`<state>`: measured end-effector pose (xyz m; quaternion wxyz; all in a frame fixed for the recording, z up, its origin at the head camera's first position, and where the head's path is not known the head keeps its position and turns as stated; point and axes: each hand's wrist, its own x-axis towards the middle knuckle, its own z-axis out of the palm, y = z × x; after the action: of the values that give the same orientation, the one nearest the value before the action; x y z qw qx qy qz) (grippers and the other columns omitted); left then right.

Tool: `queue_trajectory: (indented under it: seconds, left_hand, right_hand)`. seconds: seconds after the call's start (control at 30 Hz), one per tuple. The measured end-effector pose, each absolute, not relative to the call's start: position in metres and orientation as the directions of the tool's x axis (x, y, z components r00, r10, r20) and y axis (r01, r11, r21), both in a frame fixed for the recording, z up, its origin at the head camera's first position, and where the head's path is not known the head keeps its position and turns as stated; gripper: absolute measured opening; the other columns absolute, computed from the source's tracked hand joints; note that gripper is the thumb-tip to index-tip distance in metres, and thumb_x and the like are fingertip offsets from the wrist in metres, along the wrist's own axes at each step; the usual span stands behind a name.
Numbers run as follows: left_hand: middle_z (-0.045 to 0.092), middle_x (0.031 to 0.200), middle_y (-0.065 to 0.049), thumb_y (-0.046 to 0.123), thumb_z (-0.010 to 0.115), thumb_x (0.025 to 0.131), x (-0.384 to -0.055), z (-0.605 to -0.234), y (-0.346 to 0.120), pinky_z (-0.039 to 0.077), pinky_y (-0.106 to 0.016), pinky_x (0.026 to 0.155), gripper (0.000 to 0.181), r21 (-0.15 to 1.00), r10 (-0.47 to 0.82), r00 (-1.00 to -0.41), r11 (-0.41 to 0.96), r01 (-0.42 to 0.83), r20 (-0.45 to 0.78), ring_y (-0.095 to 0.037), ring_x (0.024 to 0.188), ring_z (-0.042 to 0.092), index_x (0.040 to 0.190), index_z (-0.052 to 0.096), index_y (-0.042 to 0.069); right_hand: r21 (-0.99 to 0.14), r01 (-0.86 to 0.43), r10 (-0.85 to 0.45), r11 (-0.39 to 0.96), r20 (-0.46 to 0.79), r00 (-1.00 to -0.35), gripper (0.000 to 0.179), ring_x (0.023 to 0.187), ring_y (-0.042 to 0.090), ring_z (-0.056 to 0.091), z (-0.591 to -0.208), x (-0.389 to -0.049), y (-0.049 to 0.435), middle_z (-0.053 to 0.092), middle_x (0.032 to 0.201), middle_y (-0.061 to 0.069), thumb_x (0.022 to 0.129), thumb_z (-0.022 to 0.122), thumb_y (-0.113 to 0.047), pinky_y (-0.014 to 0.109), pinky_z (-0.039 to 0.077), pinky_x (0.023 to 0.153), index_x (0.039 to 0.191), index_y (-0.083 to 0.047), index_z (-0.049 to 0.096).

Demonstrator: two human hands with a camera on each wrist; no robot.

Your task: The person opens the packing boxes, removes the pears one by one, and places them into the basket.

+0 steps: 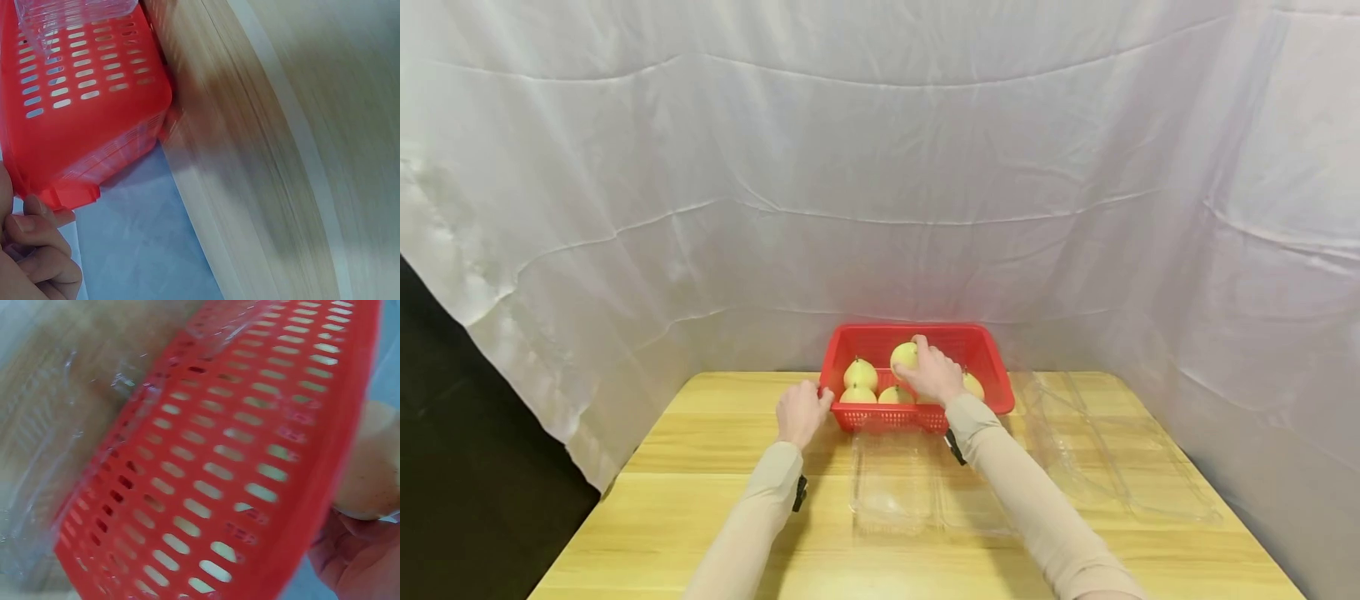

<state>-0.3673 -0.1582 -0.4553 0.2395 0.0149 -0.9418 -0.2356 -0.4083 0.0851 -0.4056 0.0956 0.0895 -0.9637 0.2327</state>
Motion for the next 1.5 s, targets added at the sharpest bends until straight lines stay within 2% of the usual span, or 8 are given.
queue_trajectory:
  seconds: [0.27, 0.5, 0.8, 1.07, 1.27, 1.4, 1.5]
  left_hand:
    - [0.050, 0.055, -0.003, 0.022, 0.056, 0.086, -0.368, -0.455, -0.160, 0.035, -0.032, 0.047, 0.031, 0.466, -0.142, -0.881, 0.879, 0.097, 0.451, -0.022, 0.053, 0.048, 0.057, 0.051, 0.015]
    - [0.049, 0.055, -0.003, 0.022, 0.055, 0.087, -0.366, -0.453, -0.167, 0.034, -0.032, 0.048, 0.032, 0.464, -0.152, -0.883, 0.882, 0.081, 0.443, -0.023, 0.053, 0.048, 0.057, 0.050, 0.014]
    - [0.048, 0.055, -0.003, 0.020, 0.056, 0.087, -0.366, -0.453, -0.167, 0.034, -0.032, 0.048, 0.031, 0.460, -0.141, -0.880, 0.883, 0.096, 0.454, -0.023, 0.053, 0.048, 0.057, 0.051, 0.014]
    - [0.051, 0.057, -0.004, 0.021, 0.057, 0.086, -0.365, -0.453, -0.162, 0.036, -0.033, 0.048, 0.029, 0.451, -0.134, -0.879, 0.887, 0.099, 0.457, -0.023, 0.054, 0.049, 0.059, 0.053, 0.014]
    - [0.053, 0.060, -0.005, 0.022, 0.057, 0.086, -0.364, -0.453, -0.164, 0.037, -0.035, 0.049, 0.028, 0.450, -0.143, -0.881, 0.889, 0.086, 0.452, -0.024, 0.056, 0.050, 0.060, 0.054, 0.014]
    - [0.053, 0.059, -0.004, 0.021, 0.056, 0.086, -0.363, -0.451, -0.165, 0.038, -0.035, 0.050, 0.029, 0.466, -0.152, -0.885, 0.881, 0.080, 0.441, -0.024, 0.056, 0.050, 0.058, 0.053, 0.014]
    - [0.052, 0.057, -0.004, 0.020, 0.055, 0.085, -0.363, -0.450, -0.165, 0.038, -0.034, 0.050, 0.029, 0.472, -0.153, -0.886, 0.878, 0.083, 0.438, -0.024, 0.055, 0.050, 0.057, 0.053, 0.013]
  right_hand:
    - [-0.372, -0.160, -0.104, 0.914, 0.165, -0.981, 0.070, 0.109, 0.041, 0.061, -0.416, -0.419, 0.087, 0.060, 0.129, 0.016, 0.085, 0.060, -0.050, 0.061, 0.042, 0.094, 0.144, -0.019, 0.039]
    - [-0.368, -0.170, -0.133, 0.914, 0.126, -0.983, 0.068, 0.112, 0.043, 0.059, -0.418, -0.425, 0.075, 0.056, 0.135, 0.015, 0.084, 0.062, -0.045, 0.065, 0.039, 0.097, 0.145, -0.023, 0.040]
    - [-0.341, -0.144, -0.113, 0.929, 0.109, -0.988, 0.062, 0.111, 0.044, 0.059, -0.426, -0.430, 0.072, 0.057, 0.132, 0.016, 0.085, 0.063, -0.041, 0.067, 0.036, 0.098, 0.142, -0.025, 0.043]
    - [-0.349, -0.125, -0.102, 0.929, 0.083, -0.991, 0.057, 0.103, 0.043, 0.062, -0.436, -0.432, 0.080, 0.060, 0.125, 0.018, 0.085, 0.060, -0.039, 0.067, 0.039, 0.094, 0.139, -0.031, 0.043]
    - [-0.303, -0.156, -0.151, 0.940, 0.040, -0.988, 0.048, 0.113, 0.038, 0.061, -0.442, -0.432, 0.082, 0.064, 0.125, 0.015, 0.090, 0.055, -0.030, 0.065, 0.041, 0.092, 0.137, -0.029, 0.047]
    - [-0.292, -0.185, -0.182, 0.938, 0.036, -0.983, 0.045, 0.114, 0.041, 0.059, -0.442, -0.429, 0.080, 0.056, 0.132, 0.020, 0.097, 0.054, -0.029, 0.063, 0.043, 0.091, 0.141, -0.027, 0.048]
    - [-0.307, -0.191, -0.185, 0.932, 0.049, -0.981, 0.044, 0.106, 0.045, 0.061, -0.442, -0.428, 0.079, 0.049, 0.133, 0.024, 0.099, 0.054, -0.028, 0.061, 0.047, 0.089, 0.143, -0.027, 0.047]
